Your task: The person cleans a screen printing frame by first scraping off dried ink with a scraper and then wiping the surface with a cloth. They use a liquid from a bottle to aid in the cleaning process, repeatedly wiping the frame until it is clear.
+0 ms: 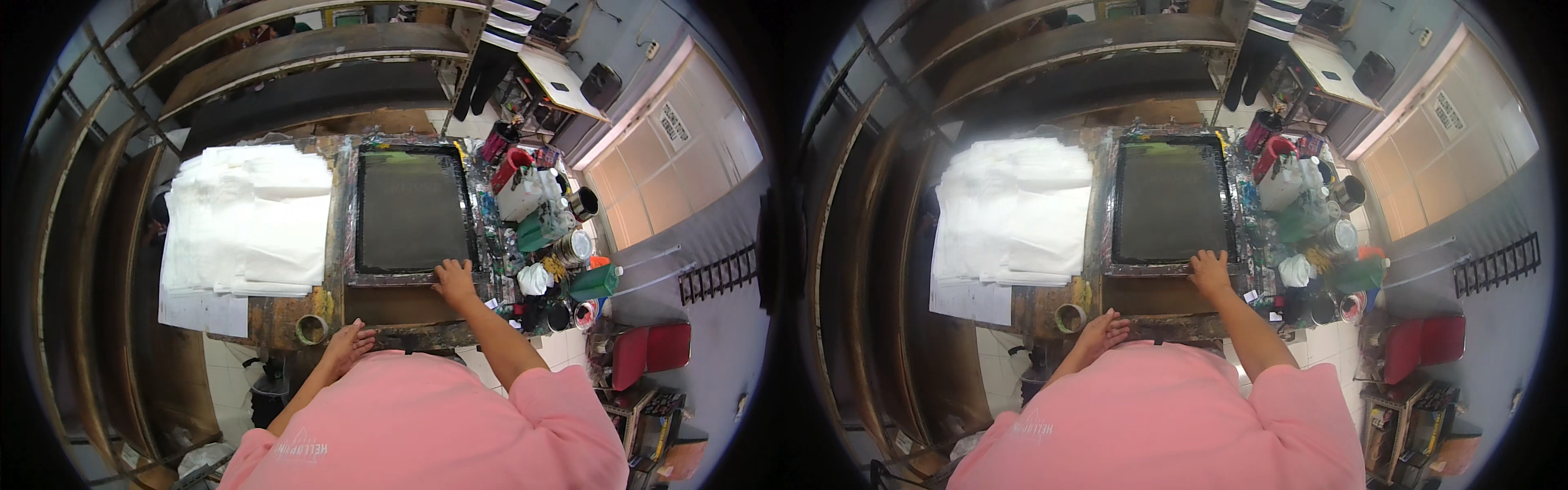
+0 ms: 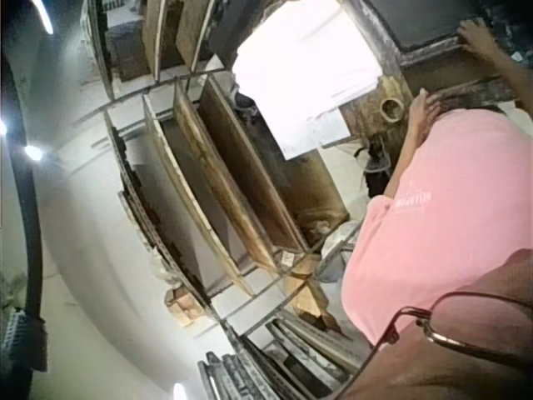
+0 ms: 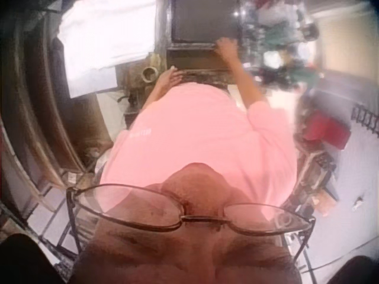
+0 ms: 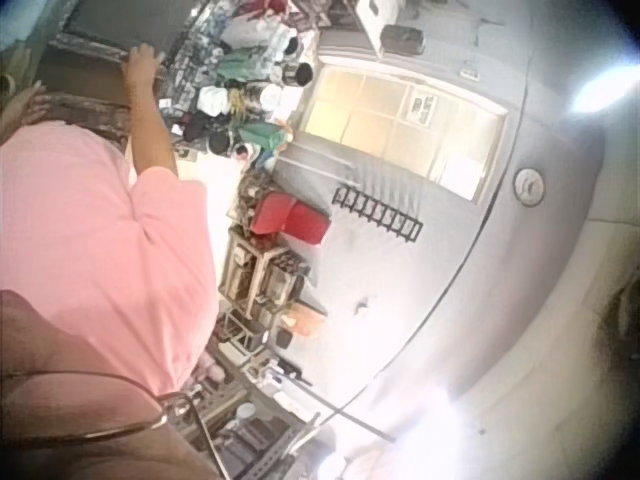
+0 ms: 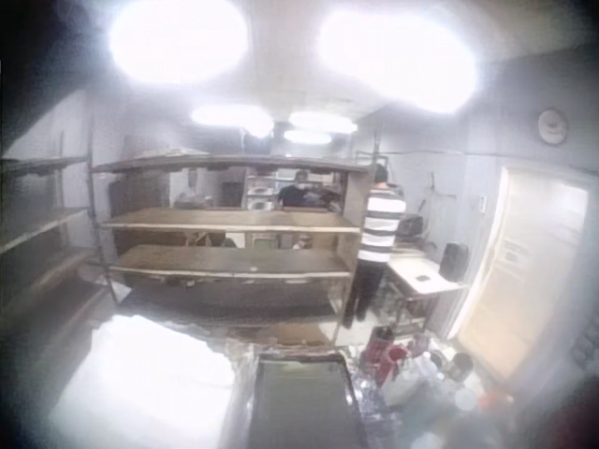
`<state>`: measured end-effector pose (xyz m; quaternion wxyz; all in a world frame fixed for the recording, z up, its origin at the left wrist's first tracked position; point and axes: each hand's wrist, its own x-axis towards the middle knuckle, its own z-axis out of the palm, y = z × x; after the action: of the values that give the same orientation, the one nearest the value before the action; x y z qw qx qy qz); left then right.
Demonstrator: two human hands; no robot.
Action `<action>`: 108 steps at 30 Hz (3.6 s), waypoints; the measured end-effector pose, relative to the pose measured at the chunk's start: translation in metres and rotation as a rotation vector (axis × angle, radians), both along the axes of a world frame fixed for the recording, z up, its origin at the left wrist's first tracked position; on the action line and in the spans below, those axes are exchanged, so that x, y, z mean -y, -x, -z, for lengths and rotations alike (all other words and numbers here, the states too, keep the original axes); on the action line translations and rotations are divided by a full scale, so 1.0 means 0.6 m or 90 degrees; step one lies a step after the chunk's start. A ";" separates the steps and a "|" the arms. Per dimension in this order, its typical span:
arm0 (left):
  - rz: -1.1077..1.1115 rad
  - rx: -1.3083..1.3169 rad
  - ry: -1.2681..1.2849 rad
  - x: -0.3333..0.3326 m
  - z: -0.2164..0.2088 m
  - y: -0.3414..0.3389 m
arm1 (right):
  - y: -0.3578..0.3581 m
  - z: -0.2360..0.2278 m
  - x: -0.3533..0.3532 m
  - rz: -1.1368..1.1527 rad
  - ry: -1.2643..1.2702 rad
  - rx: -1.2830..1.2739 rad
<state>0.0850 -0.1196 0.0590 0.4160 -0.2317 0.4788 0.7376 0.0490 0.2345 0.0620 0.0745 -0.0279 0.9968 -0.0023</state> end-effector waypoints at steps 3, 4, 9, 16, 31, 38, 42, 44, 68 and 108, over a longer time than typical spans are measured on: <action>0.009 -0.021 0.004 0.021 -0.003 0.002 | 0.006 -0.063 -0.008 0.022 0.066 -0.038; 0.012 -0.025 0.006 0.025 -0.003 0.005 | 0.009 -0.094 -0.014 0.016 0.068 -0.070; 0.045 -0.076 0.054 0.018 0.005 0.033 | 0.080 -0.294 -0.070 -0.065 0.132 -0.179; 0.081 -0.151 0.120 -0.048 0.010 0.092 | 0.243 -0.456 -0.116 -0.134 0.109 -0.444; 0.371 -0.422 0.267 -0.126 0.042 0.083 | 0.322 -0.476 -0.134 -0.087 0.047 -0.535; 0.295 -0.557 0.243 -0.154 -0.117 0.140 | 0.310 -0.488 -0.132 -0.096 0.022 -0.498; 0.139 -1.129 0.314 -0.160 -0.246 0.225 | 0.318 -0.483 -0.140 -0.100 -0.005 -0.481; 0.049 -1.326 0.362 -0.175 -0.345 0.284 | 0.322 -0.478 -0.141 -0.109 0.023 -0.537; 0.056 -1.150 0.840 -0.373 -0.553 0.564 | -0.040 0.109 -0.095 0.356 0.341 -0.147; 0.149 -1.103 0.808 -0.362 -0.571 0.560 | 0.004 0.138 -0.094 0.393 0.327 -0.188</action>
<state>-0.2513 0.0974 0.4014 -0.1922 0.2425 0.9243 0.2234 0.0463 0.2908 -0.0210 -0.0823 0.2539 0.9256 -0.2684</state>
